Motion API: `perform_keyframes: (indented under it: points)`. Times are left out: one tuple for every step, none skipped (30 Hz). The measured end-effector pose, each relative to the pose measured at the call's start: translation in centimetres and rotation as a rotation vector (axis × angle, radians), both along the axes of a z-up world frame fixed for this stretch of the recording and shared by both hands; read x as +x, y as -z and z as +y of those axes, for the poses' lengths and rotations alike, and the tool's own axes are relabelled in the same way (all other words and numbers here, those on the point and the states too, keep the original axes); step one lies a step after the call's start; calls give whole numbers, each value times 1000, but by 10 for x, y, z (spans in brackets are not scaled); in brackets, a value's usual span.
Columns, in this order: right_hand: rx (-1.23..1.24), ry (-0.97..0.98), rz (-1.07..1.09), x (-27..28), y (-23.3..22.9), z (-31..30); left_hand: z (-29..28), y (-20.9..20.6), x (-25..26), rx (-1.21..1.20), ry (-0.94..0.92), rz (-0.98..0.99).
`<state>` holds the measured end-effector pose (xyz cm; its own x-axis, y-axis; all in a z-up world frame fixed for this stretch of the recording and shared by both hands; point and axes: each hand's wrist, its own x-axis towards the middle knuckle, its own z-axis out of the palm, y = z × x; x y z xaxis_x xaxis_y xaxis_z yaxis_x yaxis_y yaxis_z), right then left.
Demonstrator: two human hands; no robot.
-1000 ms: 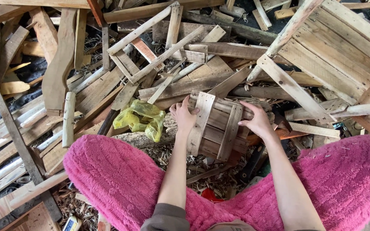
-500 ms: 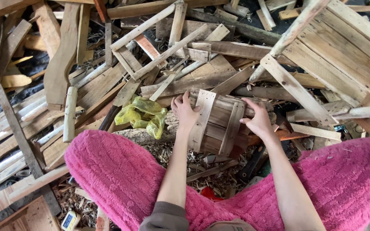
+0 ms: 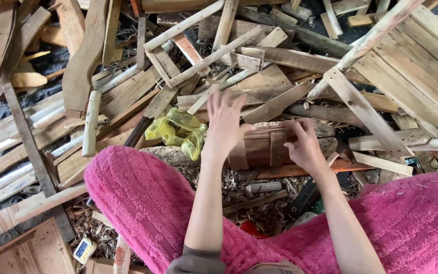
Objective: Repairing or assembling a small wooden crate using a hammer
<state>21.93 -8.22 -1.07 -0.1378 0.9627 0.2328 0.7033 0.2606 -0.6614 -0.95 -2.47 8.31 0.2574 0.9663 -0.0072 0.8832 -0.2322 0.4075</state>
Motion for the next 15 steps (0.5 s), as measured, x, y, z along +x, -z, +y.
perform_keyframes:
  points:
    - [-2, -6, -1, 1, 5, -1, -2, 1, -4, -2, -6, -1]
    - [48, -1, -9, 2, 10, -2, -4, 2, -7, -14, 84, -39]
    - [99, 5, -18, 4, 15, -3, -7, 3, -11, -24, 175, -77]
    - [97, -1, -20, 4, 16, -5, -2, 19, -7, -26, 169, -80]
    - [129, -5, -47, 4, 16, -7, 3, 35, -3, -129, 226, -120]
    - [161, -10, -74, 4, 17, -9, 8, 51, 2, -232, 283, -160]
    - [161, -13, -77, 5, 18, -9, 9, 66, 5, -231, 281, -163]
    - [140, -29, -122, 5, 19, -10, 10, 80, 8, -265, 319, -165]
    - [117, -43, -166, 6, 20, -11, 11, 95, 11, -300, 360, -165]
    - [116, -44, -168, 3, 18, -11, 12, 100, 17, -301, 359, -167]
    - [96, -50, -176, 0, 16, -13, 12, 106, 23, -316, 373, -159]
    - [76, -56, -185, -2, 15, -14, 12, 112, 30, -330, 386, -151]
    - [74, -55, -185, -2, 14, -13, 13, 119, 34, -331, 388, -152]
    - [67, -50, -178, -1, 14, -13, 14, 125, 38, -319, 373, -135]
    - [59, -45, -170, -1, 14, -13, 14, 131, 42, -307, 357, -118]
